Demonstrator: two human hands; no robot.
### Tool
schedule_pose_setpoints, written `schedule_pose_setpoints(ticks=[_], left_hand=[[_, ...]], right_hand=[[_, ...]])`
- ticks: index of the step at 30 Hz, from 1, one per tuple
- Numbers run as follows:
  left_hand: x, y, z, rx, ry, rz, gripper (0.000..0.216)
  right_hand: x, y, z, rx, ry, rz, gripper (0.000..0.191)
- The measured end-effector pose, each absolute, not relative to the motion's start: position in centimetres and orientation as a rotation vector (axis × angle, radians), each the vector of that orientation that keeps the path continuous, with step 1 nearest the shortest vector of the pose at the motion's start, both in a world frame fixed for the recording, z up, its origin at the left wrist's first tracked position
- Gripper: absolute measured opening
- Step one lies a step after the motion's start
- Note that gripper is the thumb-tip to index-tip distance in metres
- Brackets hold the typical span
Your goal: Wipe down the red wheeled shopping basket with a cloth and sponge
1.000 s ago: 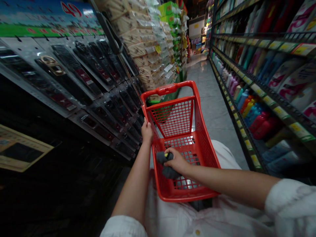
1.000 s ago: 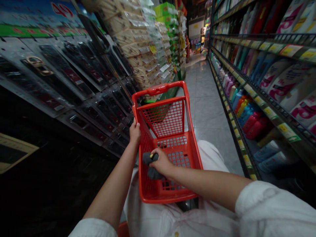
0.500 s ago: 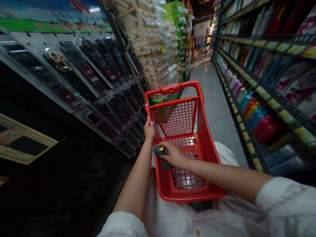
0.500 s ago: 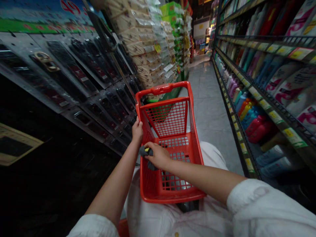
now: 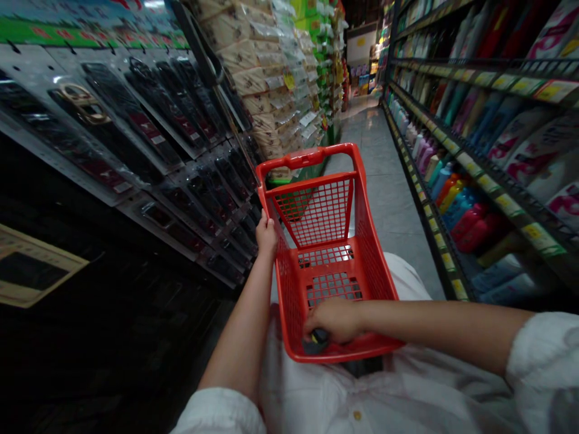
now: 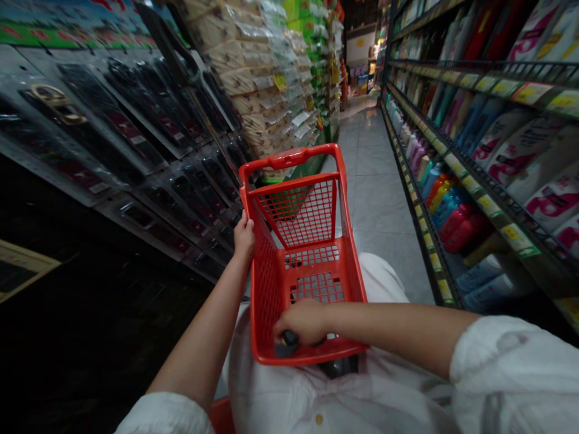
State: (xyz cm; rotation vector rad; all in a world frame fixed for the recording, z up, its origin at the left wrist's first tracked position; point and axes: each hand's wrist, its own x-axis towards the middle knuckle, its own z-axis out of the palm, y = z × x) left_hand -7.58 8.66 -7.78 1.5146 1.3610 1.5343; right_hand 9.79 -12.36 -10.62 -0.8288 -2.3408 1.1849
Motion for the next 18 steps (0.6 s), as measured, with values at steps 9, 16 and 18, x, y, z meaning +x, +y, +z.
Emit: schedule_pose_setpoints(ticks=[9,16,18], left_hand=[[-7.4,8.5,-7.3,1.52,1.376,1.527,0.051],[-7.9,8.4,-7.5,1.53,1.33,1.537,0.053],[-8.0,8.5,-7.5,1.526,1.336,1.537,0.054]], right_hand=[[4.2,-2.0,-11.3,-1.429,-1.383,1.097,0.058],[0.8,-3.4,-15.4,-1.13,-1.167,1.226,0.078],[0.9,-4.1,-17.1,-1.249,-1.116,1.259,0.075]])
